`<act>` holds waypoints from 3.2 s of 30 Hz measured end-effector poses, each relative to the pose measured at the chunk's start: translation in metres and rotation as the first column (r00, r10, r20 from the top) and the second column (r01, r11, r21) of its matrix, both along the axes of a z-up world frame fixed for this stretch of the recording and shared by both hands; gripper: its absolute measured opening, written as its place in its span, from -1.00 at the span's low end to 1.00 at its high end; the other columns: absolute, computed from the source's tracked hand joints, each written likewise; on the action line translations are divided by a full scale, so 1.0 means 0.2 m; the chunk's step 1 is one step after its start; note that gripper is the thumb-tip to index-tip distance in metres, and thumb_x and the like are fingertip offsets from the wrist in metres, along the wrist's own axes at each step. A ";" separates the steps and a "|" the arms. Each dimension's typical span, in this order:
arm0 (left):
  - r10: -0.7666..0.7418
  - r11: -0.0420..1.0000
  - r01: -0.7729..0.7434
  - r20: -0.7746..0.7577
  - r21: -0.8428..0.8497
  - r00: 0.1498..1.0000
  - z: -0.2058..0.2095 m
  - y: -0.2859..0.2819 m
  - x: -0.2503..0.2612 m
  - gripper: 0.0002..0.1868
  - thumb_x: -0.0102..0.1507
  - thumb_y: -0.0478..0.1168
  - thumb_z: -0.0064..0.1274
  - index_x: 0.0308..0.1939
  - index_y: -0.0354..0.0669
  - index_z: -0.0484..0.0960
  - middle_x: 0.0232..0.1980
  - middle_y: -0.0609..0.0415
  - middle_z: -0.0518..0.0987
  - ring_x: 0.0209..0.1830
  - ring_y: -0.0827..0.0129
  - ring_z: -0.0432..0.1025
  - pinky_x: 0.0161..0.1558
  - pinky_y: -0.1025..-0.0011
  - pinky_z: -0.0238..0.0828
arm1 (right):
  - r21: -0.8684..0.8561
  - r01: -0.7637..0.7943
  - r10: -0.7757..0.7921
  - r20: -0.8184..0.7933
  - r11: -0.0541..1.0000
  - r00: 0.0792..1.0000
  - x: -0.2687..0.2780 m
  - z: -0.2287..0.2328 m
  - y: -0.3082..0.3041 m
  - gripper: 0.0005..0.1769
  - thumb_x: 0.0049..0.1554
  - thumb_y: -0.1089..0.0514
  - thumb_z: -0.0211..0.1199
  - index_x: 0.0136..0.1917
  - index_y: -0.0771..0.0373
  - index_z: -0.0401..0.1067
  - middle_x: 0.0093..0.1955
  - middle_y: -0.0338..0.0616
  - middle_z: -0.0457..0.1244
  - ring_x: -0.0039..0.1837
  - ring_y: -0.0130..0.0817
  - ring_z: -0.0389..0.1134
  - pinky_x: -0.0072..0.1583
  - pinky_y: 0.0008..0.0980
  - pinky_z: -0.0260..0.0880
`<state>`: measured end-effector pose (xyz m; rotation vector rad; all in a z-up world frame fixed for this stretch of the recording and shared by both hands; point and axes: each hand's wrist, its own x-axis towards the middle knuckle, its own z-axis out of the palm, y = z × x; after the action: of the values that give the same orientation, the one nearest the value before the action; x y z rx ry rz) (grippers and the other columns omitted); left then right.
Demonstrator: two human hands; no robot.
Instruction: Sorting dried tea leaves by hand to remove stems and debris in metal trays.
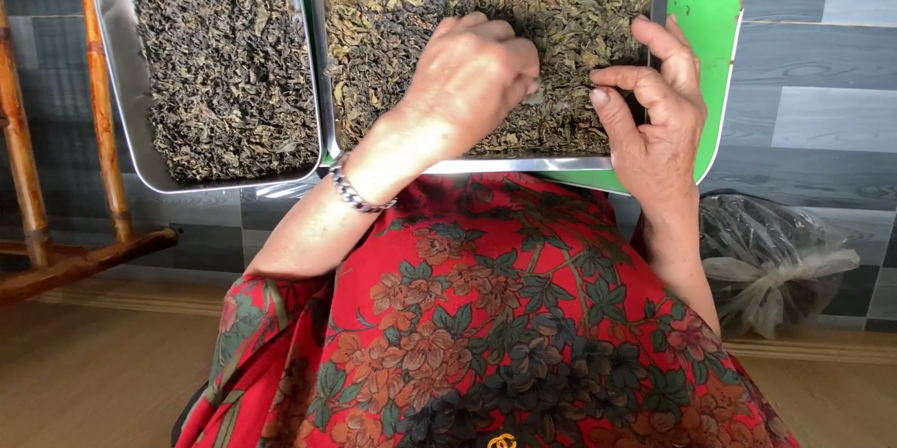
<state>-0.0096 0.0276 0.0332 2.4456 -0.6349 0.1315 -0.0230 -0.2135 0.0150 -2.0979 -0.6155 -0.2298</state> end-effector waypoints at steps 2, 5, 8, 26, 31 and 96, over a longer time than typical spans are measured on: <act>-0.074 0.988 0.069 -0.032 -0.138 0.997 0.08 0.05 0.01 -0.91 0.27 -0.36 0.26 -0.33 -0.16 0.68 -0.36 0.09 0.64 -0.29 0.15 0.51 -0.13 0.15 0.49 | 0.000 0.004 -0.004 -0.005 1.000 1.000 0.00 0.00 0.00 -0.81 0.39 0.20 0.24 0.13 0.39 0.55 0.50 0.24 0.11 0.62 0.21 0.04 0.65 0.29 -0.03; -0.164 0.913 0.089 -0.158 -0.398 0.974 0.15 0.11 0.00 -0.97 0.33 -0.39 0.19 -0.20 -0.20 0.67 -0.25 0.09 0.67 -0.23 0.32 0.55 -0.12 0.34 0.54 | 0.003 0.003 -0.003 -0.009 1.000 1.000 0.00 0.00 0.00 -0.82 0.39 0.21 0.24 0.13 0.38 0.54 0.50 0.24 0.11 0.62 0.20 0.04 0.66 0.28 -0.04; -0.225 0.819 -0.013 -0.342 -0.574 0.913 0.17 0.15 -0.01 -0.93 0.40 -0.36 0.09 -0.10 -0.16 0.68 -0.16 0.19 0.64 -0.17 0.54 0.49 -0.07 0.54 0.45 | 0.005 0.001 -0.001 -0.010 1.000 1.000 0.00 0.00 0.00 -0.82 0.40 0.21 0.23 0.14 0.38 0.54 0.50 0.24 0.11 0.62 0.18 0.05 0.67 0.28 -0.06; 0.218 0.881 -0.273 -0.180 -0.386 0.959 0.38 0.59 -0.32 -0.92 0.51 -0.48 0.07 0.04 -0.30 0.63 0.07 -0.09 0.65 0.06 0.27 0.54 0.17 0.37 0.52 | 0.036 0.012 -0.012 0.000 0.999 1.000 -0.01 -0.02 -0.01 -0.84 0.39 0.21 0.26 0.14 0.35 0.53 0.48 0.19 0.14 0.61 0.18 0.05 0.64 0.31 0.00; 0.539 0.802 -0.529 -0.047 -0.277 0.841 0.24 0.98 -0.58 -0.88 0.57 -0.62 0.07 0.13 -0.49 0.66 0.06 -0.24 0.67 0.00 0.19 0.54 0.01 0.37 0.54 | 0.016 0.019 -0.019 0.011 1.000 1.000 -0.01 -0.02 -0.01 -0.88 0.37 0.25 0.29 0.14 0.35 0.54 0.49 0.20 0.15 0.64 0.29 -0.01 0.59 0.31 0.03; 0.066 0.974 -0.090 0.122 0.208 0.990 -0.18 -0.12 0.03 -0.77 0.12 -0.10 0.16 -0.18 -0.01 0.59 -0.24 0.06 0.62 -0.18 0.11 0.49 -0.23 0.06 0.48 | -0.059 -0.040 0.047 0.127 0.997 0.991 -0.07 -0.05 -0.03 -0.80 0.57 0.44 0.27 0.28 0.75 0.55 0.52 0.58 0.22 0.53 0.36 0.29 0.48 0.17 0.30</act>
<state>-0.0036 0.0036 -0.0031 2.6873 -0.6303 0.2479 -0.0365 -0.2196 0.0047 -2.1336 -0.7511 -0.3282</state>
